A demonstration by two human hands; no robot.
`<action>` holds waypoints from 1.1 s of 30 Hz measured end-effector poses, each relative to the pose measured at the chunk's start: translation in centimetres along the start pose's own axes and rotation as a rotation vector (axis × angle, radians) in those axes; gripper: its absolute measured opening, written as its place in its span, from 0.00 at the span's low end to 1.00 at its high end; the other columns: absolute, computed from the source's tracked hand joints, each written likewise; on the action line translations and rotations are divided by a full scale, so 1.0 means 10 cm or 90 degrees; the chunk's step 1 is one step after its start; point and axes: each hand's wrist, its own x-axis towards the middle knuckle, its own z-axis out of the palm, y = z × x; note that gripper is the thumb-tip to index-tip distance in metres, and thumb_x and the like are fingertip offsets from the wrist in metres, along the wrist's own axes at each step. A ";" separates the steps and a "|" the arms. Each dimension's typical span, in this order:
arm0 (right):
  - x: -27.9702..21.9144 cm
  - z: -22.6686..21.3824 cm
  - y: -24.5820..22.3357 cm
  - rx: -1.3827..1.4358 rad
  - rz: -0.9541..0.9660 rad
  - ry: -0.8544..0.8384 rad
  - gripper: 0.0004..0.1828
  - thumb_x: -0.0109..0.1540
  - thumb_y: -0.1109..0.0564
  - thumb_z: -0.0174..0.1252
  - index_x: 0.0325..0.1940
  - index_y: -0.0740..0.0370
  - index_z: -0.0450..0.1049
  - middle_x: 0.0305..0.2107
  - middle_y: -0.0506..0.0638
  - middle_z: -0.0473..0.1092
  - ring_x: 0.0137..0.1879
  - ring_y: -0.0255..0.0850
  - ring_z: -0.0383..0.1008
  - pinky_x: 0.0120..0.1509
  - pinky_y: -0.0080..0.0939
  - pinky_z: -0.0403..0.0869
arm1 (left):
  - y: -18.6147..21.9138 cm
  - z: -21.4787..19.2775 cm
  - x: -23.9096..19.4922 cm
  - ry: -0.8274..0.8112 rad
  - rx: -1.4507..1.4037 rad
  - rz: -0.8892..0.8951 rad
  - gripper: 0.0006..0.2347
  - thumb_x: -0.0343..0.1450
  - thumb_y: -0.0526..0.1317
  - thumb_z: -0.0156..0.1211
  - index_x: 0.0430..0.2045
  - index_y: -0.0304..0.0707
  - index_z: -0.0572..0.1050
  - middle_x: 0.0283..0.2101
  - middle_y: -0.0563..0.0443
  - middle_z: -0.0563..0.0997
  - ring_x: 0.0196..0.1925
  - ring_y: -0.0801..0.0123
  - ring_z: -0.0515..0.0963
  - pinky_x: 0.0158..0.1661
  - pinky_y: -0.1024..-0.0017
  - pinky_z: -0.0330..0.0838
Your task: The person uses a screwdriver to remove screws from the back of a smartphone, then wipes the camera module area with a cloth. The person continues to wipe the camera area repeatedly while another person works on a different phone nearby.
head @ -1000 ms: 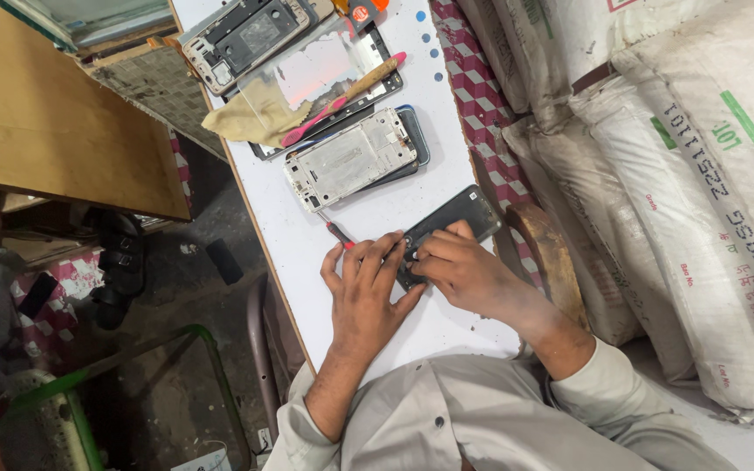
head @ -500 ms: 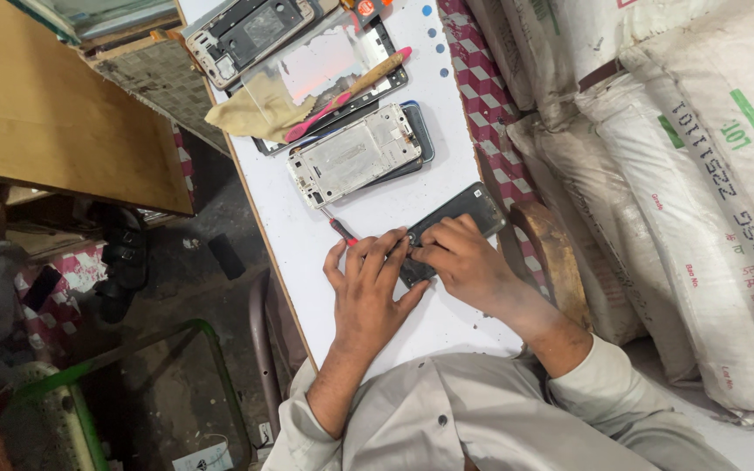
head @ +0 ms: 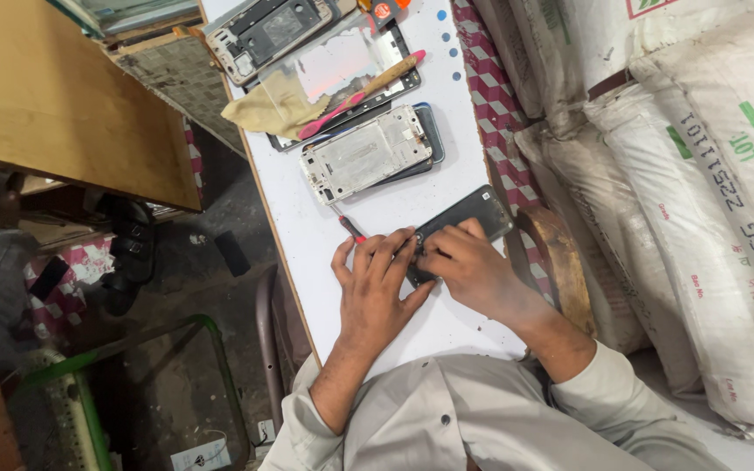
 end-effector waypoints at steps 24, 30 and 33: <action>-0.22 0.23 0.23 -0.077 0.075 -0.072 0.12 0.53 0.65 0.62 0.37 0.51 0.81 0.36 0.42 0.73 0.47 0.40 0.74 0.58 0.47 0.61 | 0.02 0.01 -0.16 0.026 0.097 -0.003 0.27 0.65 0.58 0.65 0.58 0.50 0.77 0.64 0.63 0.73 0.65 0.75 0.70 0.73 0.49 0.48; -0.42 0.44 0.70 -0.232 0.103 -0.122 0.16 0.56 0.63 0.62 0.43 0.44 0.83 0.38 0.40 0.73 0.45 0.33 0.76 0.58 0.36 0.62 | 0.07 0.05 -0.20 0.037 0.151 -0.020 0.25 0.68 0.62 0.61 0.56 0.55 0.78 0.63 0.69 0.74 0.64 0.82 0.70 0.71 0.57 0.49; -0.63 0.74 1.03 -0.216 0.071 -0.113 0.11 0.56 0.61 0.64 0.40 0.46 0.83 0.36 0.40 0.74 0.43 0.32 0.77 0.58 0.40 0.65 | 0.07 0.08 -0.21 0.020 0.177 -0.032 0.26 0.65 0.63 0.60 0.55 0.59 0.78 0.63 0.72 0.74 0.63 0.85 0.70 0.68 0.58 0.50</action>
